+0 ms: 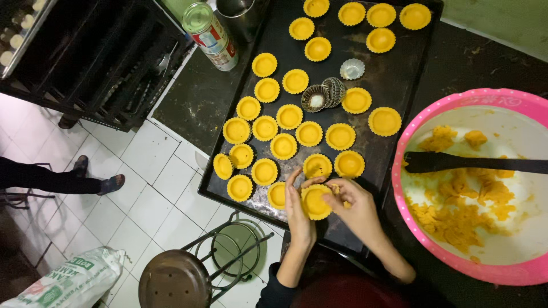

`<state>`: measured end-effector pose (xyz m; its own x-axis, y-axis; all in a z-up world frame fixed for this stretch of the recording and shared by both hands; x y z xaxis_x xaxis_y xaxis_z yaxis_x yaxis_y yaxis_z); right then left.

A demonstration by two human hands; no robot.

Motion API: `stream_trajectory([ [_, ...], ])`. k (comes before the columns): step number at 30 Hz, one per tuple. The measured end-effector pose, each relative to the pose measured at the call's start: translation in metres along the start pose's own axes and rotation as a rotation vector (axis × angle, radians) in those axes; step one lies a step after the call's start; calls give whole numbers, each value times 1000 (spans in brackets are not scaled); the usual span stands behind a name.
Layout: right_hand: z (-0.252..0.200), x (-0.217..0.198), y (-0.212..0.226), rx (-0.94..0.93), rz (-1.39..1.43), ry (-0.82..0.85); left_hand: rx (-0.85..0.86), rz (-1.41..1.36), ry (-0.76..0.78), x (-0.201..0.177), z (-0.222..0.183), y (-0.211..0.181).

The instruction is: The person prepares tart shells by hand and using a small mold. The person takes yellow dough from a pink bowl, rolls it into a ball, presses it into a small tart mold, and then places the formed shell onto a large black baking tray alongside several others.

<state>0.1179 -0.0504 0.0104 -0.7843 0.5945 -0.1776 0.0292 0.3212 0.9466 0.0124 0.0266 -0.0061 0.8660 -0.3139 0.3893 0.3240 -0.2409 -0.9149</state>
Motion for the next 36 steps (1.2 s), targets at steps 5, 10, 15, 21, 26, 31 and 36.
stream_trajectory([
  [5,-6,10,3,-129,-130,-86,2,-149,-139,-4,-6,24],
  [10,-8,12,14,-245,-136,-59,99,-133,-173,-19,-4,30],
  [15,-8,10,9,-318,-161,-83,34,-181,-163,-13,-10,35],
  [21,-12,7,12,-205,-232,-87,196,-392,-163,22,-31,-6],
  [26,-11,12,6,-252,-188,193,-193,-369,-334,4,-13,-14],
  [31,-13,-5,26,-151,-179,305,-451,-296,-123,-12,-9,-13],
  [36,-24,-11,22,-170,-205,343,-558,-76,-180,3,-18,-28],
])
Point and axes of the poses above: each hand's wrist, its own z-axis towards the middle knuckle, its own x-axis out of the palm, y = z × x, the point moved 3 cm from there along z, towards the middle knuckle, and after that the axes turned 6 degrees about x, right-handed, at the moved point
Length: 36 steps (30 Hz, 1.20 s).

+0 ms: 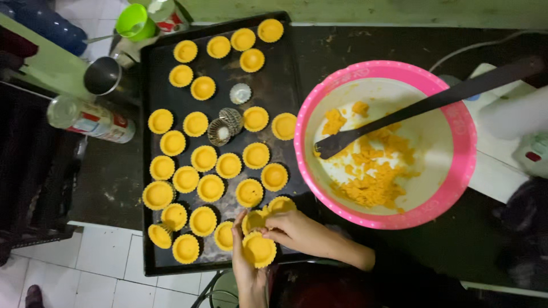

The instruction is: The person prepares tart shells by hand and using a small mold. The person takes yellow dough from a pink bowl, rolls it into a ball, presses it into a small tart mold, and then places the formed shell onto a large black baking tray alongside several others.

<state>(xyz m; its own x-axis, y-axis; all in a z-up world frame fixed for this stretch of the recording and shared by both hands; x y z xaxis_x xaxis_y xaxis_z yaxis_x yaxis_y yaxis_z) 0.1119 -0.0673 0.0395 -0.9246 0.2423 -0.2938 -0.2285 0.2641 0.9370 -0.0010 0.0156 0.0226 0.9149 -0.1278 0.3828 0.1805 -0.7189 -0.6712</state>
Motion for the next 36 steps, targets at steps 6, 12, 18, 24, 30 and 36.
stream_trajectory([
  [6,-35,-45,13,-87,-108,-102,174,263,233,-30,22,24],
  [12,-98,-135,-52,7,-391,-425,390,600,476,-8,12,33],
  [18,-118,-191,-138,338,-888,-323,576,993,552,11,7,34],
  [24,-116,-219,-170,245,-956,-166,736,887,534,8,2,37],
  [30,-53,-218,-65,793,-641,-120,965,1021,386,2,0,19],
  [36,45,-192,46,313,-1253,113,1206,1072,129,-21,12,-11],
])
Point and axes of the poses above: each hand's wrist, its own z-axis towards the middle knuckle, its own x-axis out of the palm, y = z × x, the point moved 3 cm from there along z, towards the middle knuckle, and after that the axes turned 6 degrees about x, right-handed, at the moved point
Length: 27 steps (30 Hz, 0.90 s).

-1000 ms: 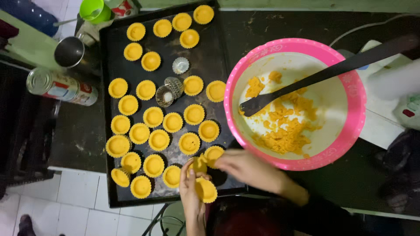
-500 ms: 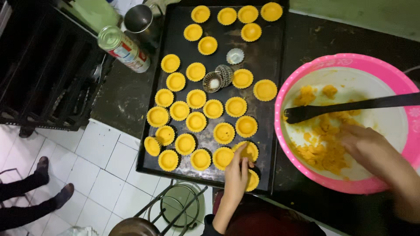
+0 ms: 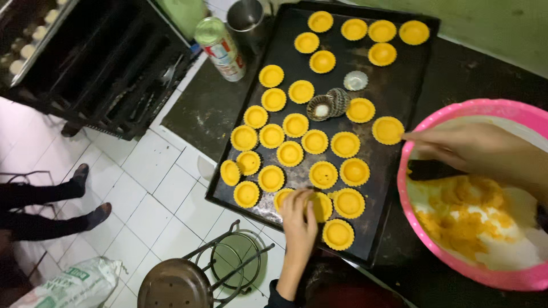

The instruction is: The person prepares tart shells by hand and using a small mold. The person takes yellow dough from a pink bowl, rolls it into a ball, presses it into a small tart mold, and then places the formed shell onto a large black baking tray alongside several others.

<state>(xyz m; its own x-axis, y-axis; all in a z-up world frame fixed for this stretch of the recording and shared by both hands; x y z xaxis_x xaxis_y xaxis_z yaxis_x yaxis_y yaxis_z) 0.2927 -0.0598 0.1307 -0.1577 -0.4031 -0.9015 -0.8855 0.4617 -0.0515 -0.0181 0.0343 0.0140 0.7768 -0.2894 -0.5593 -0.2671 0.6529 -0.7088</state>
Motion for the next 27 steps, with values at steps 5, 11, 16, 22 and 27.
stream_trajectory([
  [5,105,-7,60,-469,269,-27,82,356,-163,-54,26,51],
  [11,181,14,106,-343,-120,-234,-275,492,15,-89,61,109],
  [16,222,48,101,-278,-65,-184,-317,584,110,-84,47,137],
  [22,193,12,89,-251,66,-186,-247,755,72,-74,37,158],
  [27,201,13,57,-250,98,-245,-75,550,-60,-80,45,102],
])
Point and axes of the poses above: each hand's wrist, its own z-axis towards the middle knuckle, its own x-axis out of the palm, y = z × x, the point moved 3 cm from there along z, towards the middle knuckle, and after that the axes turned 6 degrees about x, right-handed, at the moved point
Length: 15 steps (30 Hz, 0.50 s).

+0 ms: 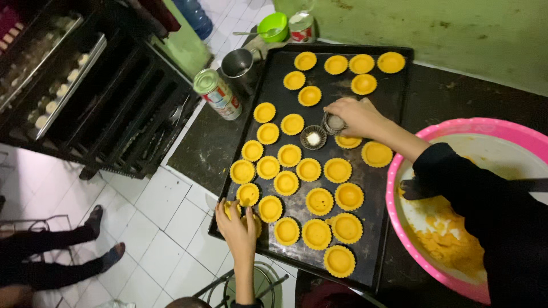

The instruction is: The person prepares tart shells by hand and using a small mold. The person takes yellow dough from a pink bowl, rolls it into a ball, presses it into a small tart mold, and then places the formed shell onto a large black baking tray alongside several others.

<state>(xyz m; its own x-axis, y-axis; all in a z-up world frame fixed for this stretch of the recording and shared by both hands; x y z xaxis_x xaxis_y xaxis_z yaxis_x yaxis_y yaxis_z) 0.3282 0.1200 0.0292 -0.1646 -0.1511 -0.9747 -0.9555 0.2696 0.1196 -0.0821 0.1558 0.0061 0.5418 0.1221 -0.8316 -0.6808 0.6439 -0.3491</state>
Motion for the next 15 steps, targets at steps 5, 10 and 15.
stream_trajectory([
  [5,-22,-21,-24,50,129,-287,-92,-260,-22,-17,-9,-47],
  [10,-58,-59,-29,137,229,-377,-136,-449,67,-16,-8,-93],
  [15,-147,-120,35,69,425,-275,-168,-939,124,-25,0,-141],
])
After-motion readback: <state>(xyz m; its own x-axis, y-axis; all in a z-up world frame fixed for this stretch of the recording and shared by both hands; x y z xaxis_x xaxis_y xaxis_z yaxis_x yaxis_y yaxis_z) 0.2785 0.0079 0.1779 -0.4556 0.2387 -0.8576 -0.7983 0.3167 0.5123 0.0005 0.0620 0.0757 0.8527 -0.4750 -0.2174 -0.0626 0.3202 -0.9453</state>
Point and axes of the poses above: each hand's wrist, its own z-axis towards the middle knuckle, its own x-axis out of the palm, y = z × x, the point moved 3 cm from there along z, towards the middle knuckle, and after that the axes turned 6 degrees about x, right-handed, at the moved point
